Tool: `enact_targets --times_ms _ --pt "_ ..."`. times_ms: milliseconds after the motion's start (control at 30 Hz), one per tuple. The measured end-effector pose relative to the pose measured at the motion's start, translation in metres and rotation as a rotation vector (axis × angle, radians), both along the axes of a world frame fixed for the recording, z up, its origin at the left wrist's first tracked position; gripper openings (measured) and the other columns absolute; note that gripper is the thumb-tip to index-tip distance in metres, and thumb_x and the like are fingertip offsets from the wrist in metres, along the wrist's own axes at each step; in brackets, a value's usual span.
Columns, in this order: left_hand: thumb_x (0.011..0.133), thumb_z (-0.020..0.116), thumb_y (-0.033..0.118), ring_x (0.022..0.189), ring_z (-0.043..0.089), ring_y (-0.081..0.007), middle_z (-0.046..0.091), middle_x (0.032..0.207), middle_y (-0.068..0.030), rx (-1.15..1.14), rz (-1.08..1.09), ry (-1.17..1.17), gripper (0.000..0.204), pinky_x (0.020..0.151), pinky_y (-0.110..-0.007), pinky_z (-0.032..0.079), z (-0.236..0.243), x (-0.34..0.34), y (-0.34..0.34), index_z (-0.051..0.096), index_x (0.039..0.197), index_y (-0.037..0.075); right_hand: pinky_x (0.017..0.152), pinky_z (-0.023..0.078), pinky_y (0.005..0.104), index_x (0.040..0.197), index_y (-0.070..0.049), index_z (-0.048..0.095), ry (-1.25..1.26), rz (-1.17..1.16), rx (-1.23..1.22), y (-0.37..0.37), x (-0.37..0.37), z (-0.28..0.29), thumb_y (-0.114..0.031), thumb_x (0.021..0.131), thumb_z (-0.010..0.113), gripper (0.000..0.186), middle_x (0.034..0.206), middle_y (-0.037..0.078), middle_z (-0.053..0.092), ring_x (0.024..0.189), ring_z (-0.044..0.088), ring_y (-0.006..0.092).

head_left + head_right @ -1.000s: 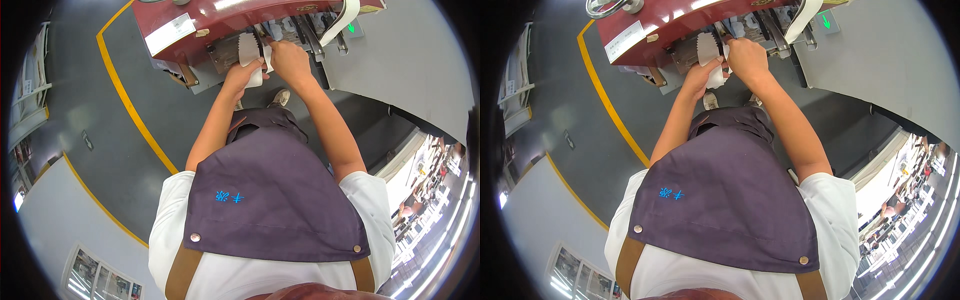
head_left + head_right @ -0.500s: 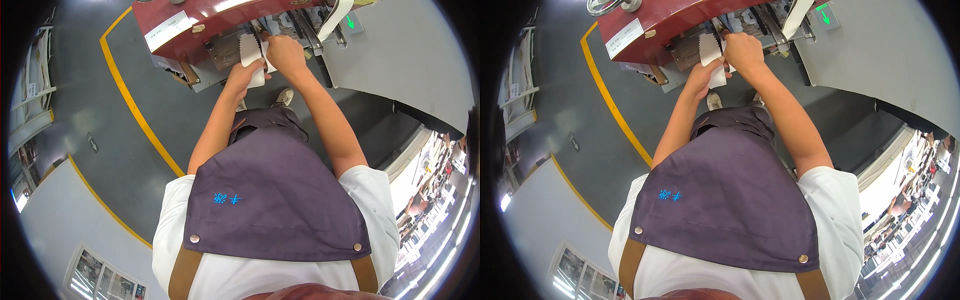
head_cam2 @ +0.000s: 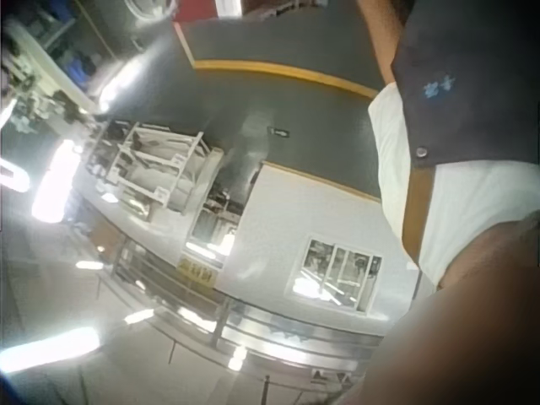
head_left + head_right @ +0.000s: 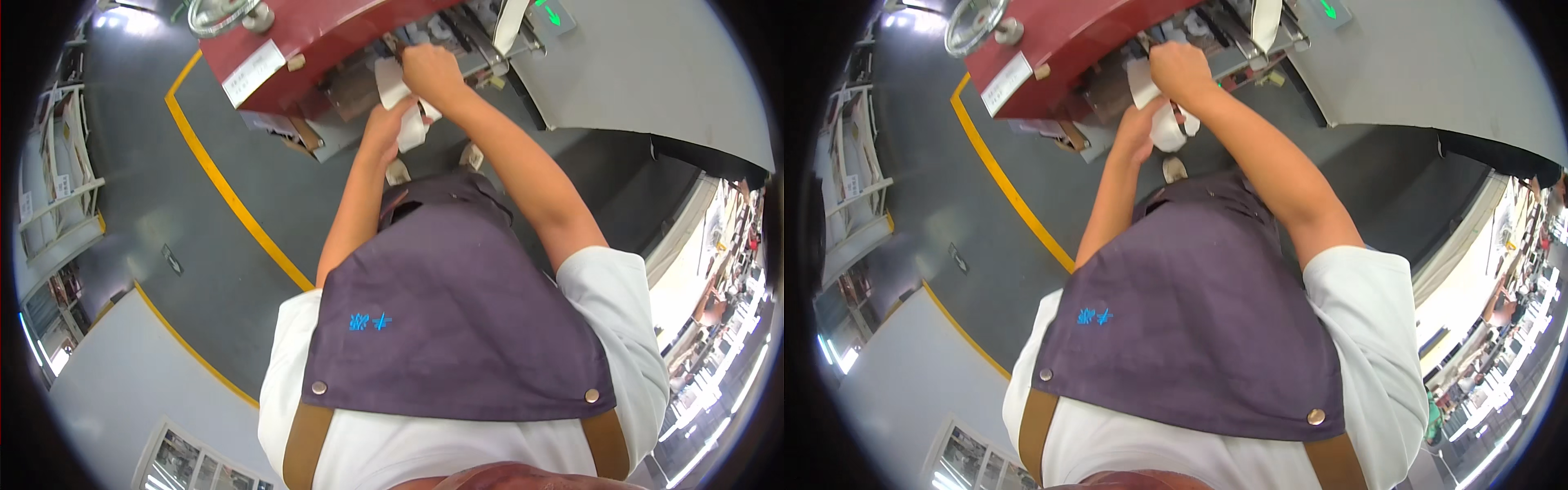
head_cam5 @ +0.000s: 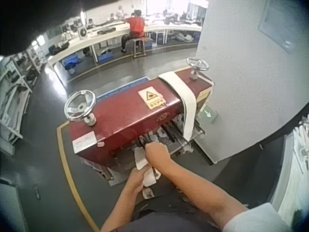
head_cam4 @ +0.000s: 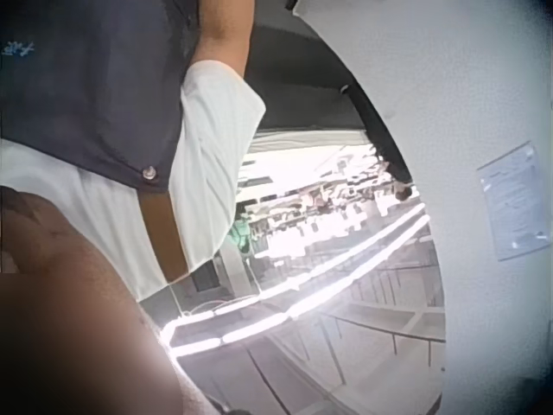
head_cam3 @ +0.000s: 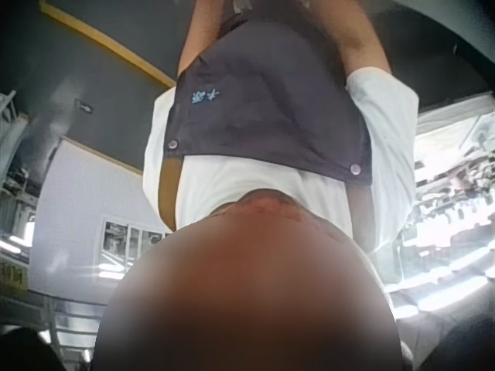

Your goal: Skiving the edges of leather straps using an industrial skiving machine.

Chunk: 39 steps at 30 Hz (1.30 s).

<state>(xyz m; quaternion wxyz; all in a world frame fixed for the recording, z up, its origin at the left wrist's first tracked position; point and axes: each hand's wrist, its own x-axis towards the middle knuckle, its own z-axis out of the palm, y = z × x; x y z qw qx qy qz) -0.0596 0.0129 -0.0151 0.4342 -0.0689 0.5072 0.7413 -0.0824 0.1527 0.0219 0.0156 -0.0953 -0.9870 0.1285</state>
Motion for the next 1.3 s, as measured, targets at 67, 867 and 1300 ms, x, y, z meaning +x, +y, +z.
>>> enact_targets --times_ms 67,867,1300 --pt "0.086 0.061 0.019 0.075 0.066 -0.0229 0.062 0.094 -0.0097 -0.024 -0.010 0.014 0.027 0.066 -0.033 0.053 0.005 -0.009 0.002 0.059 0.106 0.001 0.066 0.054 0.0416 0.083 -0.003 0.069 0.016 0.020 0.007 0.001 0.001 -0.004 -0.012 0.074 0.057 0.017 0.079 0.019 0.067 0.075 0.067 0.0351" --pt "0.094 0.048 0.019 0.083 0.066 -0.0225 0.064 0.102 -0.0152 -0.008 -0.062 0.112 0.036 0.075 -0.036 0.055 0.014 -0.010 -0.029 0.048 0.123 -0.003 0.061 0.050 0.0370 0.105 -0.003 0.056 0.243 -0.296 -0.722 0.022 0.085 0.000 -0.014 0.088 0.055 0.021 0.083 0.012 0.065 0.075 0.065 0.0231" --pt "0.093 0.047 0.016 0.086 0.063 -0.0211 0.061 0.102 -0.0126 0.090 -0.566 0.079 0.033 0.077 -0.034 0.055 0.041 0.017 -0.039 0.045 0.122 0.000 0.067 0.041 0.0242 0.100 -0.006 0.064 0.410 -0.121 -0.880 -0.015 0.107 0.027 -0.011 0.078 0.068 0.023 0.088 0.003 0.056 0.079 0.052 0.0119"
